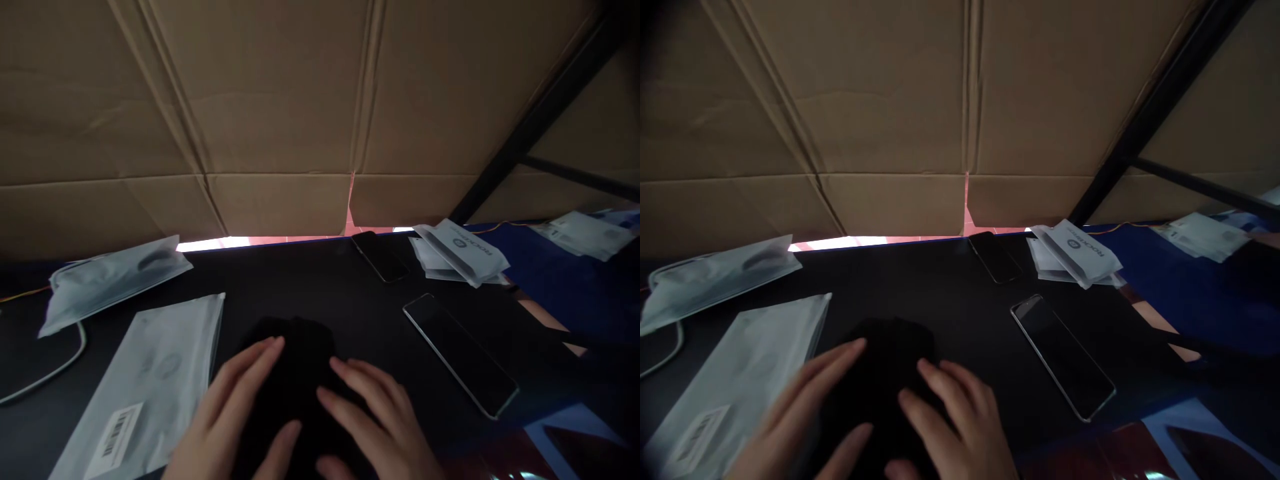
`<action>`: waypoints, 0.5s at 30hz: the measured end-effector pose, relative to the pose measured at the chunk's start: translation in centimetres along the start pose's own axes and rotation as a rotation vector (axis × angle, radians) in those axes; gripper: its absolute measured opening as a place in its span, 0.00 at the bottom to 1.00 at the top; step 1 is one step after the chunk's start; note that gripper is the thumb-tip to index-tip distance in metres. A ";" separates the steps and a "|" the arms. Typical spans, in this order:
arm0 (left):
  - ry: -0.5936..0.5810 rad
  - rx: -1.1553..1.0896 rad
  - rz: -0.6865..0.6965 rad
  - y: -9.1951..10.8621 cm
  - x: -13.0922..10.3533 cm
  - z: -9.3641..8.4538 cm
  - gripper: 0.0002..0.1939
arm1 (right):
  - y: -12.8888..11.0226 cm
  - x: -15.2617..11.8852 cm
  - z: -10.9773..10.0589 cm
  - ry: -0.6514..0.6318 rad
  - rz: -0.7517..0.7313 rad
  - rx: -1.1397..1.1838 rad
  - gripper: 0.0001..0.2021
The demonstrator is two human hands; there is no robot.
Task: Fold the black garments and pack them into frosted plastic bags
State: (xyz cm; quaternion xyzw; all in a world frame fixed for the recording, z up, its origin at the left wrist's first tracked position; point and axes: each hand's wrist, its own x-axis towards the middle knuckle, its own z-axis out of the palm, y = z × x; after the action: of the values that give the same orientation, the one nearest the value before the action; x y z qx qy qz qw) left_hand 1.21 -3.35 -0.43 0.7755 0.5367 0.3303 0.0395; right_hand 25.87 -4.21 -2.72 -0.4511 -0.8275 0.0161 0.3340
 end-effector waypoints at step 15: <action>-0.282 0.217 0.405 -2.7 -1.4 -0.1 0.34 | 1.9 -0.7 -1.8 0.259 0.271 -0.040 0.18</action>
State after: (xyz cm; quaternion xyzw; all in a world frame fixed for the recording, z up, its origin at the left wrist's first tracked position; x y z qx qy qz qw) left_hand -1.27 -3.45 -2.10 0.9050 0.3922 0.1606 -0.0365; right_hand 28.52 -4.11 -2.35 -0.5633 -0.7095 -0.0137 0.4233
